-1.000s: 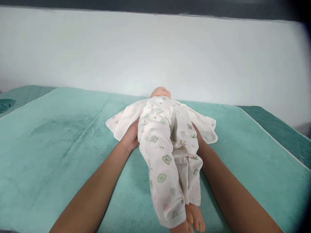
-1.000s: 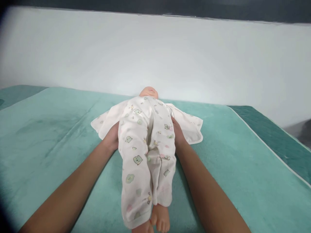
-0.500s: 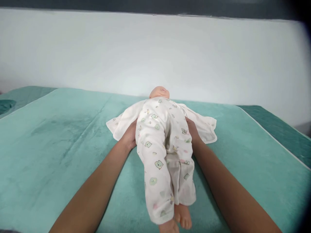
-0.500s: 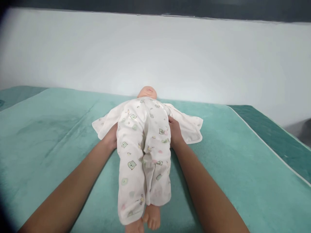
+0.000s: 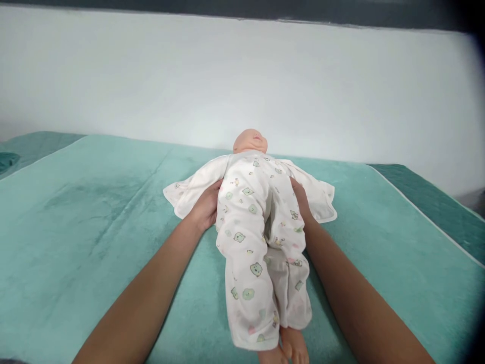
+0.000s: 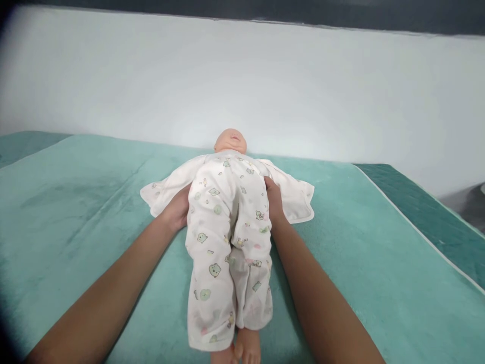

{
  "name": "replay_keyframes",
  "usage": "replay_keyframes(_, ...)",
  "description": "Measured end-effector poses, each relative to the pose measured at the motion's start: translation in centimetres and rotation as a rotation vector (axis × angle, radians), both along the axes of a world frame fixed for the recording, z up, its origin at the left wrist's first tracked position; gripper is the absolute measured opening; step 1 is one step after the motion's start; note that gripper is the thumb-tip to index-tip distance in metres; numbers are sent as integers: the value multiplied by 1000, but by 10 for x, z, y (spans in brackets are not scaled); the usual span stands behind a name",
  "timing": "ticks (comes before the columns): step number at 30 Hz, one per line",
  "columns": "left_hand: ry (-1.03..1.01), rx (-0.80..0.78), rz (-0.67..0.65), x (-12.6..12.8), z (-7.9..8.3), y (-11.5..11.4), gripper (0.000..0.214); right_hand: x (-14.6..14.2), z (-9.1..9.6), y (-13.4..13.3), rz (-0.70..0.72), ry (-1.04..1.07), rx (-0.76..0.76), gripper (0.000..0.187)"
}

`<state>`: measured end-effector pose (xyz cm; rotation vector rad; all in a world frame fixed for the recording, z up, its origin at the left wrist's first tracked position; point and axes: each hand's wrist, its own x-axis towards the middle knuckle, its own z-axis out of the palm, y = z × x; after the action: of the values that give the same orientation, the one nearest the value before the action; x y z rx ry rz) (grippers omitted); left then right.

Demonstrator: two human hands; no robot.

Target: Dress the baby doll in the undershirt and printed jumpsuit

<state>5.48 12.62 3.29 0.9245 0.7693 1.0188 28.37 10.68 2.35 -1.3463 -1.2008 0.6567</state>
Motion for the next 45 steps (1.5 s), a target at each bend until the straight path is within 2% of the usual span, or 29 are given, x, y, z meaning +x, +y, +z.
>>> replay_keyframes(4,27,17,48,-2,0,-2,37,-2,-3,1,-19,21,-30,24)
replay_keyframes(7,128,89,116,-5,-1,-5,35,-3,-7,-1,-55,114,-22,27)
replay_keyframes(9,272,206,204,-7,-1,-6,32,-2,-7,-4,-115,142,50,26)
replay_keyframes(12,491,429,401,-11,3,-4,26,0,1,-2,-210,51,187,25)
replay_keyframes(15,621,646,562,-12,11,8,22,0,13,13,-151,-57,199,25)
replay_keyframes(17,676,713,542,-12,18,22,19,-1,20,29,-43,-110,152,24)
replay_keyframes(22,669,575,212,-13,31,55,16,1,23,64,119,-162,52,27)
replay_keyframes(26,680,518,56,-19,40,60,16,8,26,64,251,-135,-31,25)
replay_keyframes(29,680,521,-8,-19,43,60,16,13,31,60,370,-113,-76,27)
replay_keyframes(32,713,565,50,-12,41,66,23,13,29,63,375,-143,-51,28)
replay_keyframes(34,807,591,162,-5,36,75,24,13,24,70,261,-201,-22,26)
replay_keyframes(36,917,603,289,3,30,85,22,13,18,79,87,-289,-2,23)
replay_keyframes(39,985,593,397,11,20,96,18,12,9,89,-76,-379,10,21)
replay_keyframes(42,917,603,399,11,11,92,15,9,6,86,-53,-297,50,16)
replay_keyframes(45,869,775,397,1,0,71,20,3,7,67,13,-108,100,15)
